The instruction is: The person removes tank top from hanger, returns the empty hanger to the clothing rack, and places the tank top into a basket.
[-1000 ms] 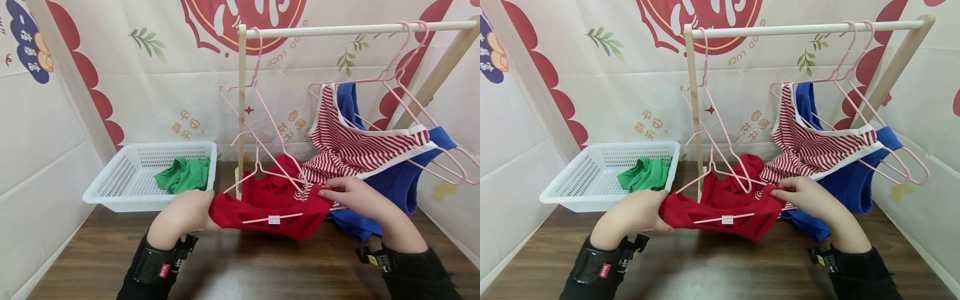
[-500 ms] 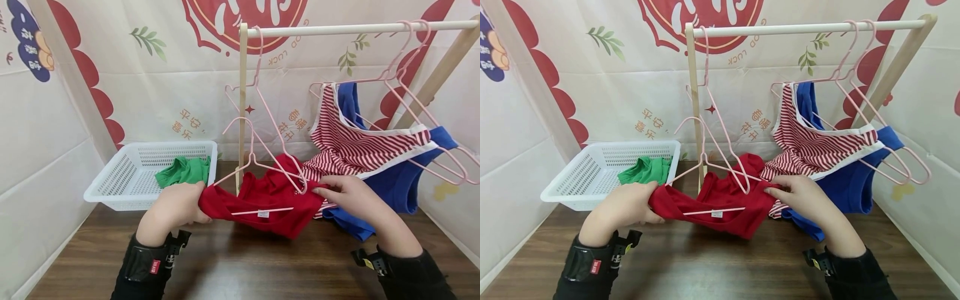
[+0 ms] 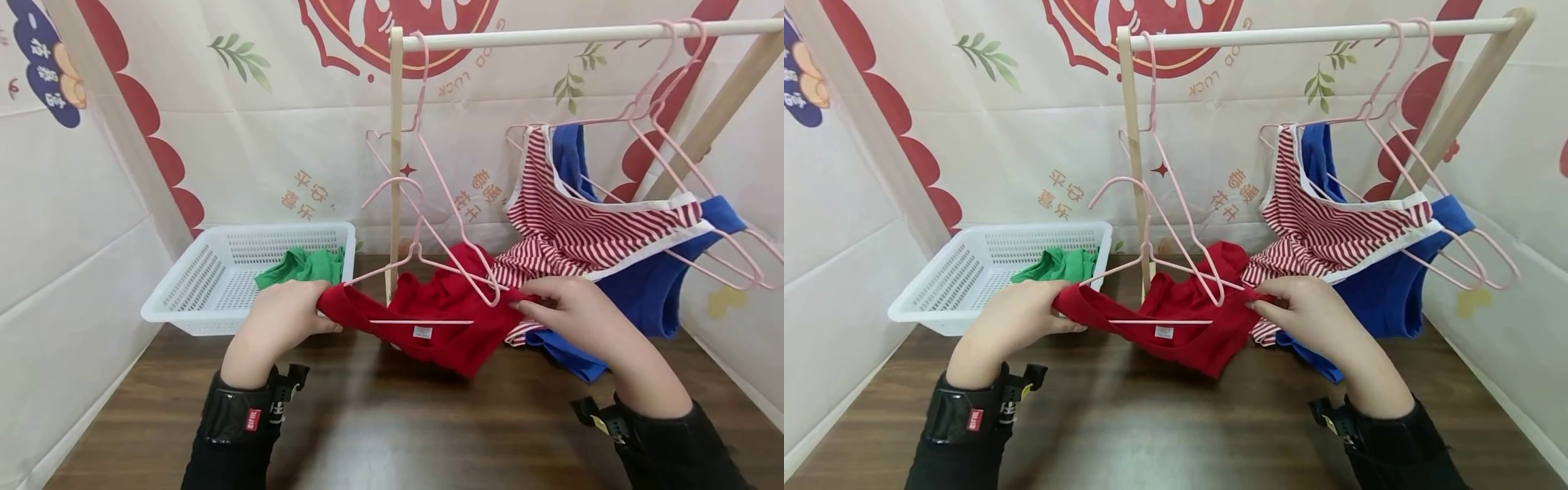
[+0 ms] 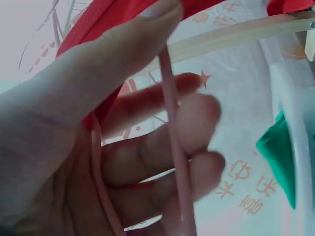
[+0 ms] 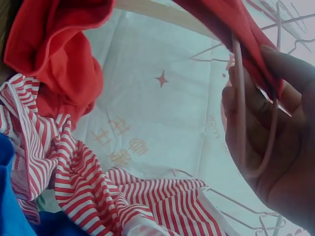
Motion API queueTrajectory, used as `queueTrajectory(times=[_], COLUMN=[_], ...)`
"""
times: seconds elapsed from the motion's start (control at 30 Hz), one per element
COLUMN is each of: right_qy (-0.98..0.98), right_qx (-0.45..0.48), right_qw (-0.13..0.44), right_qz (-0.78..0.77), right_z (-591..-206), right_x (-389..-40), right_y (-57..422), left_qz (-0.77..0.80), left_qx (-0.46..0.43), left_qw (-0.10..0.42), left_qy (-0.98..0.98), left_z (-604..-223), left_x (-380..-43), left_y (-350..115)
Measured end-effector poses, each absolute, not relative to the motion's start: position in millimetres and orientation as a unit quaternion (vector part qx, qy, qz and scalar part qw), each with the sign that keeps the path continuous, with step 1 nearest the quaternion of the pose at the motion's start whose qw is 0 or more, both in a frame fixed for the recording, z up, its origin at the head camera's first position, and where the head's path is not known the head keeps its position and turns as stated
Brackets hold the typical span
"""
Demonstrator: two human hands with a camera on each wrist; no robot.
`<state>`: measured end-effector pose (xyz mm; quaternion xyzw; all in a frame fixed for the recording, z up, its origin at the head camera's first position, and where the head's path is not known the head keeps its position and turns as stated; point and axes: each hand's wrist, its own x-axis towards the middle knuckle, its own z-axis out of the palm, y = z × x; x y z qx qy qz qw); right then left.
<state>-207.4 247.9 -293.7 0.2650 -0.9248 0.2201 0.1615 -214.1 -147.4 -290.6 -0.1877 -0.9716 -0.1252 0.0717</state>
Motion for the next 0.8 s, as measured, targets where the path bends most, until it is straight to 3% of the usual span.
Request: queueTrajectory(times=[0.37,0.57,0.8], right_qy=[-0.904,-0.887,-0.864], right_qx=[0.267,0.265,0.268], right_qw=[0.247,0.287,0.354], right_qz=[0.223,0.246,0.238], right_z=[-294.2,-291.3,-285.9], right_x=[-199.9,-186.4,-171.4], right_y=[241.9,234.4,225.4], left_qz=[-0.146,-0.150,-0.168], left_qx=[-0.251,-0.252,-0.242], left_qw=[0.111,0.157,0.131], left_qy=[-0.950,-0.943,-0.947], left_z=[-291.4,-289.1,-282.3], left_x=[-215.6,-210.5,-203.0], left_y=[-143.6,-148.2,-152.4])
